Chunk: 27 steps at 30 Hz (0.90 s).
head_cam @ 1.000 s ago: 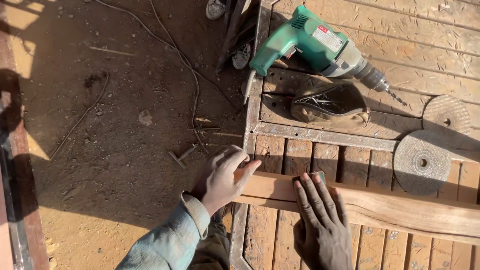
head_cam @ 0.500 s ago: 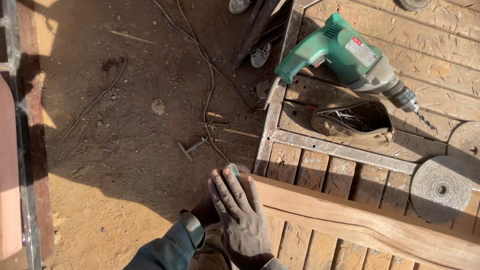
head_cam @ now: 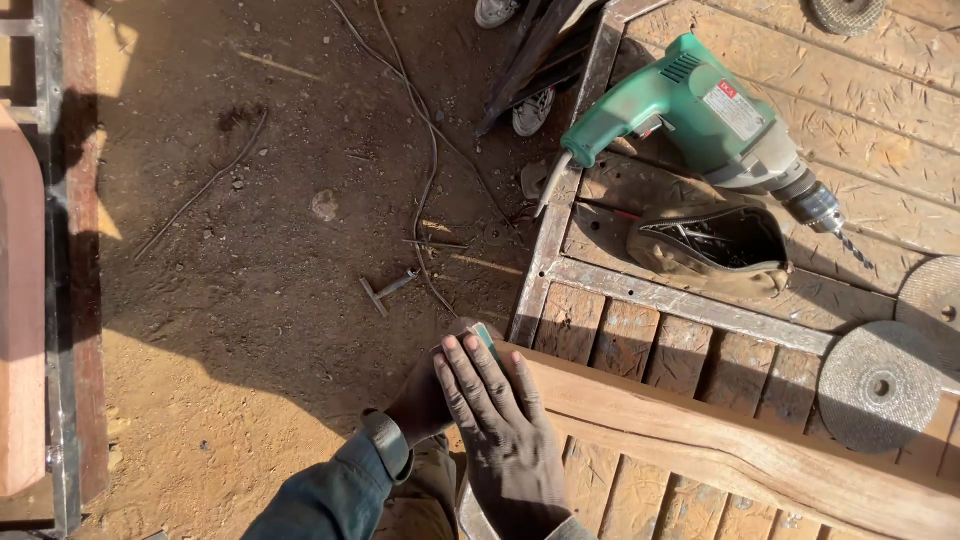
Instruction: Sanding the surface and edges of a curved wooden plank by hand using sandpaper.
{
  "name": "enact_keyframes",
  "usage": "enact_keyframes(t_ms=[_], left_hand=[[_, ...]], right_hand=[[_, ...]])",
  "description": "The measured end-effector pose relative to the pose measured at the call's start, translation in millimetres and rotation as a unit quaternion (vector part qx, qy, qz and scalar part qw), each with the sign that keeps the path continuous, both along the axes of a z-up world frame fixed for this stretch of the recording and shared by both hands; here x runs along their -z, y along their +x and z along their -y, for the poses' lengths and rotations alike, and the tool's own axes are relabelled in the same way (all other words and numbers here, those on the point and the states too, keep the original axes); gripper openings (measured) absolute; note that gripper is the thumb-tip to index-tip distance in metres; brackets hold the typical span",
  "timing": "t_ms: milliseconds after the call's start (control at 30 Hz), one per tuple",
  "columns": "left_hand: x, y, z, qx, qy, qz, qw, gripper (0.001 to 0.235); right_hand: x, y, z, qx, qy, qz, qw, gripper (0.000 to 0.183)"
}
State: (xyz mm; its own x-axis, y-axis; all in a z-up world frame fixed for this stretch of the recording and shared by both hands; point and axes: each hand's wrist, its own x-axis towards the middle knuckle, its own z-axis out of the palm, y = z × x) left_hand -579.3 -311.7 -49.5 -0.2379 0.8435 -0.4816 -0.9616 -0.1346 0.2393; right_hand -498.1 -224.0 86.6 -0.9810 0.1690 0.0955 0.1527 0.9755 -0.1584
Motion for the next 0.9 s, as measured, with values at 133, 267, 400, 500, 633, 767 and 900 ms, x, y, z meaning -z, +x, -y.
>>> enact_keyframes(t_ms=[133, 267, 400, 500, 633, 767, 900], left_hand=[[-7.3, -14.0, -22.5, -0.036, 0.013, -0.209, 0.977, 0.024], [-2.1, -15.6, -13.3, 0.006, -0.016, 0.040, 0.999, 0.045], [-8.4, -28.1, -12.9, 0.002, -0.028, 0.160, 0.987, 0.056], [-23.5, -20.8, -22.6, -0.008, -0.028, -0.018, 0.999, 0.039], [17.2, 1.0, -23.7, -0.084, -0.059, -0.379, 0.920, 0.017], [10.1, 2.6, -18.4, -0.070, -0.067, -0.411, 0.906, 0.017], [-3.0, -4.1, -10.7, -0.056, -0.080, -0.458, 0.883, 0.021]], right_hand=[[3.3, 57.1, -13.1, 0.051, 0.113, -0.019, 0.992, 0.049], [16.9, 35.6, 13.2, 0.102, 0.111, -0.010, 0.989, 0.050], [14.5, 0.1, 10.8, 0.036, 0.032, 0.003, 0.999, 0.065], [-9.7, 43.9, -11.6, 0.098, 0.068, 0.046, 0.992, 0.081], [1.2, 104.0, -27.5, 0.239, 0.091, 0.040, 0.966, 0.072], [3.3, 83.0, -20.9, 0.255, 0.077, 0.041, 0.963, 0.086], [-1.9, 55.7, -23.3, 0.158, 0.031, -0.006, 0.987, 0.077]])
